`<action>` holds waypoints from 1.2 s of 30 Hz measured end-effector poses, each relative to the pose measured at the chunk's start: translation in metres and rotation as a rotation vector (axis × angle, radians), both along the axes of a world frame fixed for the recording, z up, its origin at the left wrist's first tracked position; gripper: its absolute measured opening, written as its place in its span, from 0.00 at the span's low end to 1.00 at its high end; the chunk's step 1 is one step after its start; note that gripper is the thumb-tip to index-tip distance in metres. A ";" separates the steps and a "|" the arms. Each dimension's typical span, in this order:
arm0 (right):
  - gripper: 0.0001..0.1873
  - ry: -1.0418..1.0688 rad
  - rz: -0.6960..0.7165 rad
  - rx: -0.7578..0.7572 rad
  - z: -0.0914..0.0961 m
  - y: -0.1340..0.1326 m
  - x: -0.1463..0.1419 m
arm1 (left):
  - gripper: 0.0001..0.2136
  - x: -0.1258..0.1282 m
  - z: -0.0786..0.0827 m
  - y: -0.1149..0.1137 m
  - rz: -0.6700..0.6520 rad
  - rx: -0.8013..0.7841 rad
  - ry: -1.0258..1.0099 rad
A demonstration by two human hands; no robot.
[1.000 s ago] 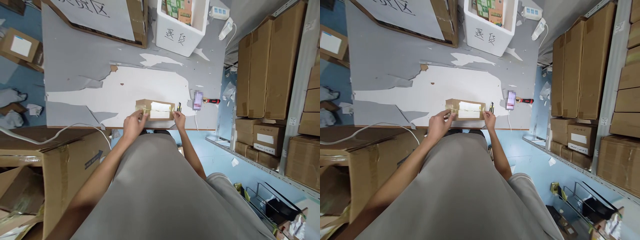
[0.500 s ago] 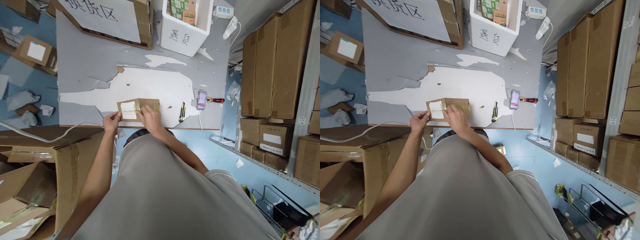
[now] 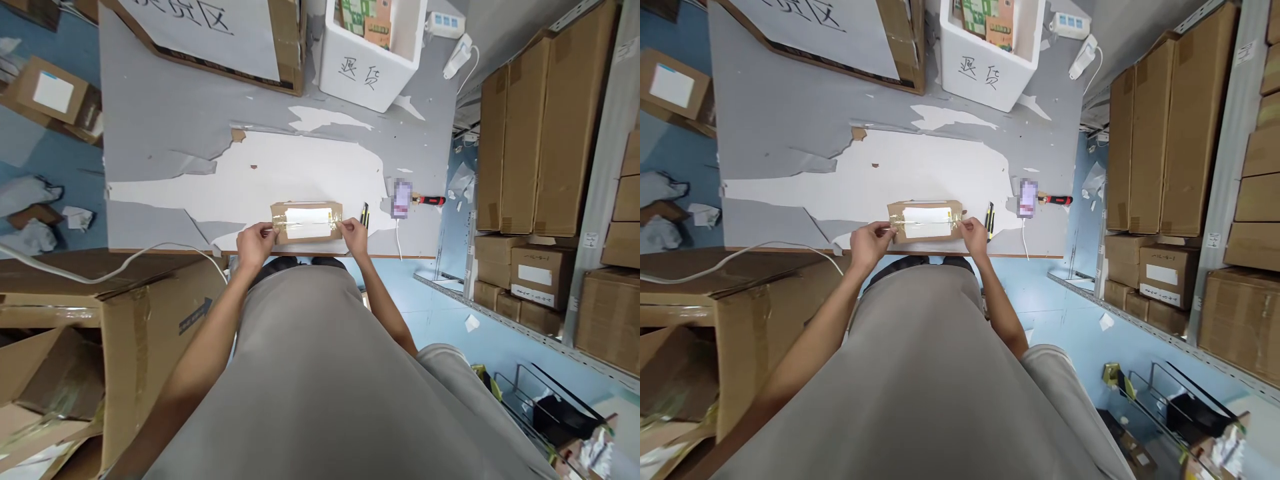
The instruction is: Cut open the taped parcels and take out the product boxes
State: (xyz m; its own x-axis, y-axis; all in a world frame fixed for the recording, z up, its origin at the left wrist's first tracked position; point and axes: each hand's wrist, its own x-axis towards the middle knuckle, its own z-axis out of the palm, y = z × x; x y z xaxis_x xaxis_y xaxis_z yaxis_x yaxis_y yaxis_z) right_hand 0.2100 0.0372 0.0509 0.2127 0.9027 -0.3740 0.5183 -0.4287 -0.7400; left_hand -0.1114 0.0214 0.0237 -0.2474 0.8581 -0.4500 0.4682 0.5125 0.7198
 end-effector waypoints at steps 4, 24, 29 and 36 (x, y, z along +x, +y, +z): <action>0.18 0.041 -0.009 -0.038 -0.008 -0.039 0.012 | 0.13 0.004 0.010 -0.024 -0.033 -0.056 0.028; 0.17 -0.464 -0.163 -0.243 -0.063 0.032 0.078 | 0.15 0.017 -0.004 0.009 -0.096 0.229 -0.145; 0.03 -0.437 -0.021 -0.247 -0.050 0.036 0.069 | 0.16 0.008 -0.011 0.018 -0.121 0.199 -0.208; 0.26 -0.442 0.190 0.030 0.020 0.049 0.045 | 0.16 0.001 -0.018 0.028 -0.160 0.177 -0.310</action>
State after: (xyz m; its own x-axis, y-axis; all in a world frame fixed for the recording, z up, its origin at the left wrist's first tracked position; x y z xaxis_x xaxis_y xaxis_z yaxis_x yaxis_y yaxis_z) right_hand 0.2546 0.0860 0.0706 0.1760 0.9501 -0.2577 0.8532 -0.2778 -0.4415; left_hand -0.1109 0.0491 0.0056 0.0199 0.9460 -0.3235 0.2789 0.3054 0.9105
